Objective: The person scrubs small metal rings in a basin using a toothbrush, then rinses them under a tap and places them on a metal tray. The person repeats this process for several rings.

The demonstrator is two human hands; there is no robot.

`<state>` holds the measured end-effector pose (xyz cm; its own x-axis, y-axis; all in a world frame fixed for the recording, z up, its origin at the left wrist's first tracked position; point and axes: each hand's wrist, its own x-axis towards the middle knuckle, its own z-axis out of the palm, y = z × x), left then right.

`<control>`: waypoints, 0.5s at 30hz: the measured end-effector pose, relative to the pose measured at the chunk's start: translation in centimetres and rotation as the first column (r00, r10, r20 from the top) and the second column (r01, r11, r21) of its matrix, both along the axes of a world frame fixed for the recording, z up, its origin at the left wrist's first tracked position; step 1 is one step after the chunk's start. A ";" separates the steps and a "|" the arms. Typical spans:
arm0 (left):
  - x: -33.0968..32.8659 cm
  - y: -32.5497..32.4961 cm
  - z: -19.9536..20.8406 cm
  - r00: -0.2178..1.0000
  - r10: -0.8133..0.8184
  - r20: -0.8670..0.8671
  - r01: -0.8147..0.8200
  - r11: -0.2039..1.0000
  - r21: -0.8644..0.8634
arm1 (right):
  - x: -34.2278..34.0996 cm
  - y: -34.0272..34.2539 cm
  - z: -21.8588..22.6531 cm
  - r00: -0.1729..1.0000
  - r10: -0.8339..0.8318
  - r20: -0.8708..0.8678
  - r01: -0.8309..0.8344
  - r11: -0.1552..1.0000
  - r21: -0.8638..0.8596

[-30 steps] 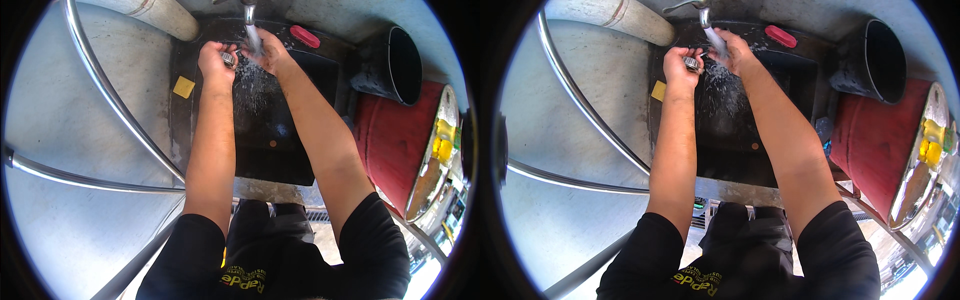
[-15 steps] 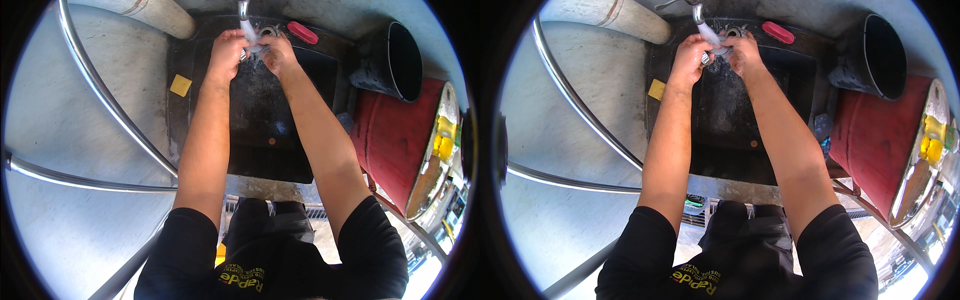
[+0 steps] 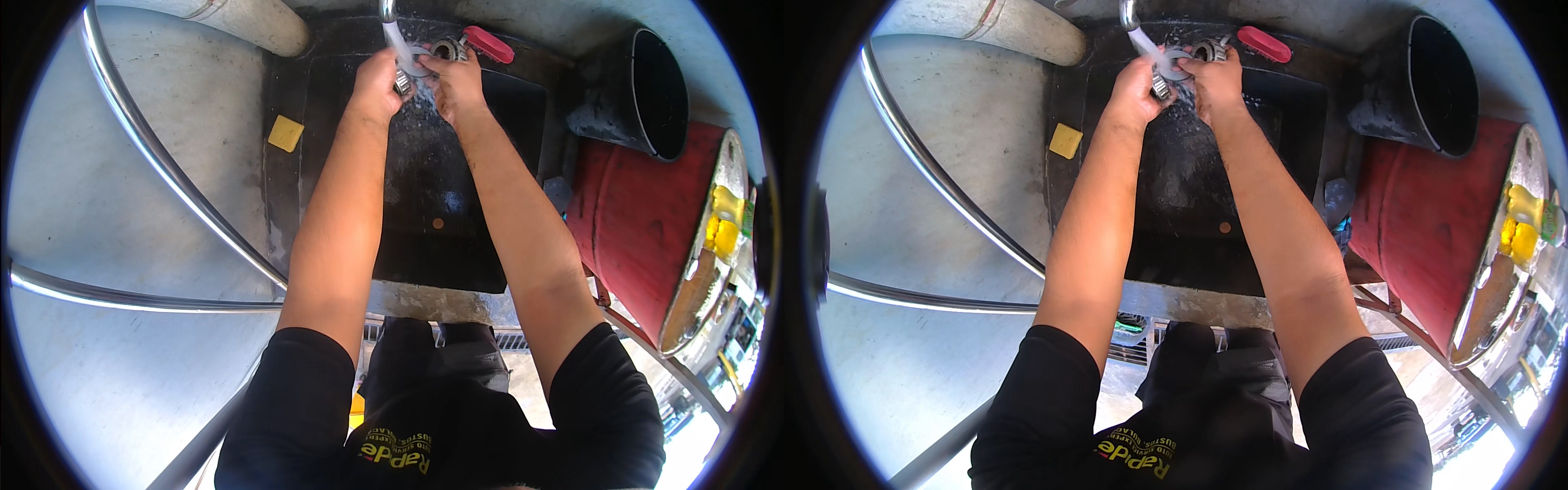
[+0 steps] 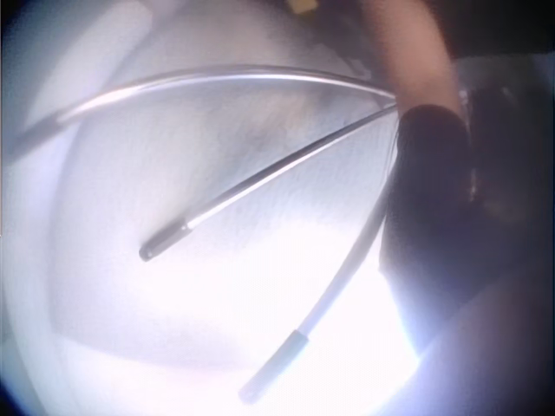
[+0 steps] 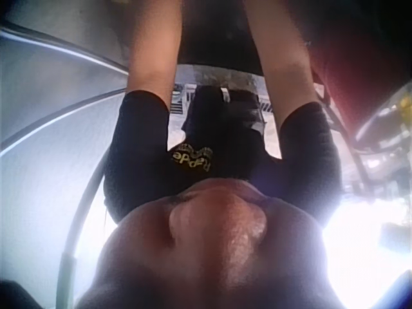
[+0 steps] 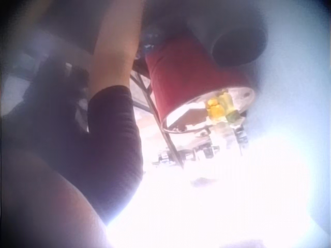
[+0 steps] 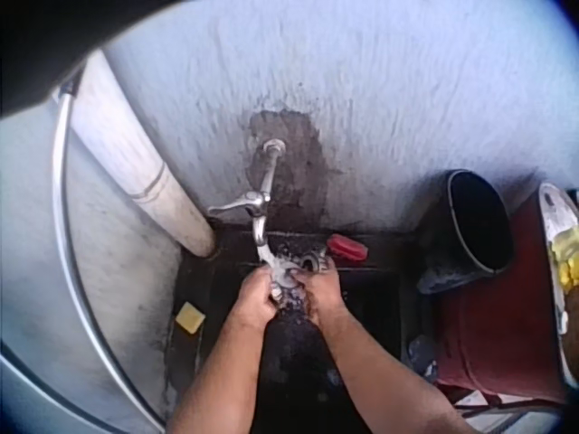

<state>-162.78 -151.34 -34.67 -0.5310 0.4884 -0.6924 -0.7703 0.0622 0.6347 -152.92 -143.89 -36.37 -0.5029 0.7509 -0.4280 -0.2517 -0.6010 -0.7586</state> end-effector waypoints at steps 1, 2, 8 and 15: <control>0.0 0.0 0.0 0.998 0.005 0.056 -0.008 0.999 0.053 | 0.2 0.1 -0.3 0.999 -0.016 -0.033 0.015 0.999 -0.039; 0.0 0.0 0.1 0.994 0.005 0.113 -0.017 0.994 0.105 | 0.6 0.3 -0.7 0.997 -0.034 -0.064 0.029 0.997 -0.078; -1.1 0.9 -3.5 0.985 0.029 0.169 -0.073 0.964 0.256 | 3.2 0.8 -0.3 0.991 -0.127 -0.036 0.124 0.988 -0.091; -0.3 1.6 -3.8 0.937 0.097 0.337 -0.171 0.966 0.196 | 4.8 0.6 -1.0 0.985 -0.158 0.072 0.160 0.987 -0.023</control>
